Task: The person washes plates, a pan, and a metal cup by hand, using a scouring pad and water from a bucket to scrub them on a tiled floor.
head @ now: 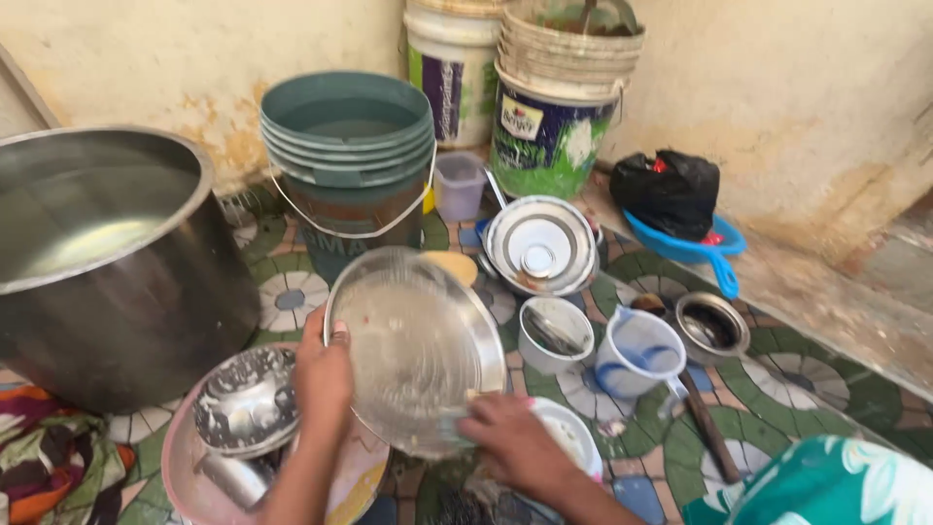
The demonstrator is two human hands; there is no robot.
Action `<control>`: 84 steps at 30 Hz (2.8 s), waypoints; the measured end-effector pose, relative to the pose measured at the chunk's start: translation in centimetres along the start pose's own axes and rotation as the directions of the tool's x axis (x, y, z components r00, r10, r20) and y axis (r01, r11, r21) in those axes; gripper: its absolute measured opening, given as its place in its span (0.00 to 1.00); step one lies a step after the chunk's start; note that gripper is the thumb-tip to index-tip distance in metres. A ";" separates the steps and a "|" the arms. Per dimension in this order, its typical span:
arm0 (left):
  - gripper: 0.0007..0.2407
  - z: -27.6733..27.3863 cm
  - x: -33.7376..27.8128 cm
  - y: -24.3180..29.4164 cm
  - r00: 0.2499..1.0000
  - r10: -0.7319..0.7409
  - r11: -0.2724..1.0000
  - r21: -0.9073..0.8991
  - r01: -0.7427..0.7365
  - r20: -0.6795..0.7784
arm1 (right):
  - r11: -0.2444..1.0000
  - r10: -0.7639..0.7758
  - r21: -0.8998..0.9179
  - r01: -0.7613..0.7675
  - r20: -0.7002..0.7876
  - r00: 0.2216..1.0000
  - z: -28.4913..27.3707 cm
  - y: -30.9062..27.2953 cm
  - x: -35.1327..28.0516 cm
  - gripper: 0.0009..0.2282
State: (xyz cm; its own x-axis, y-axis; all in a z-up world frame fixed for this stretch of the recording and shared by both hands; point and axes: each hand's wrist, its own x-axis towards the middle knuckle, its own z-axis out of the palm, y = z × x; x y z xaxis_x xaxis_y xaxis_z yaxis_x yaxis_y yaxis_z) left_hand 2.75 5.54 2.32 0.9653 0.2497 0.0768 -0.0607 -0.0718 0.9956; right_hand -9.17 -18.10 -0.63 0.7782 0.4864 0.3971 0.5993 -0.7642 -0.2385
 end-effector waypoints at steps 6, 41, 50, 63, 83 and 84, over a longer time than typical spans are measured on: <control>0.21 2.9 -4.3 0.7 0.960 0.028 0.979 0.203 0.031 -0.277 | 0.979 0.122 0.182 -0.090 -0.177 0.977 4.9 -3.3 2.2 0.17; 0.19 -0.6 -1.1 -1.0 0.983 -0.167 0.915 -0.359 0.182 0.075 | 0.999 0.036 0.018 -0.037 0.033 0.999 2.6 -2.0 -0.5 0.20; 0.19 2.1 -3.3 0.1 0.989 -0.097 0.982 0.149 0.113 -0.110 | 0.998 -0.011 0.064 0.014 -0.052 0.999 4.6 -0.5 -1.3 0.20; 0.17 2.8 -3.8 -3.4 0.991 -0.030 0.998 -0.051 0.024 -0.133 | 0.992 0.021 0.124 -0.008 -0.097 0.995 4.4 -2.9 0.0 0.21; 0.16 1.6 -2.6 -4.3 0.971 -0.233 0.972 0.012 0.233 0.058 | 0.858 0.482 0.247 -0.450 -0.083 0.872 3.9 1.2 1.9 0.23; 0.16 2.3 -3.3 -4.8 0.964 -0.239 0.950 -0.177 0.257 0.117 | 0.844 0.479 0.295 -0.448 -0.040 0.877 4.5 0.9 2.3 0.23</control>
State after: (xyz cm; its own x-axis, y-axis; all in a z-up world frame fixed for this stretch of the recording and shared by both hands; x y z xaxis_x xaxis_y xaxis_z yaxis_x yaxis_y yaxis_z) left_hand 0.47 2.82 -2.84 0.9747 0.1453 -0.1698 0.1450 0.1672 0.9752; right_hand -6.06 -15.76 -3.89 0.9621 0.0438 0.2692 0.2128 -0.7380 -0.6403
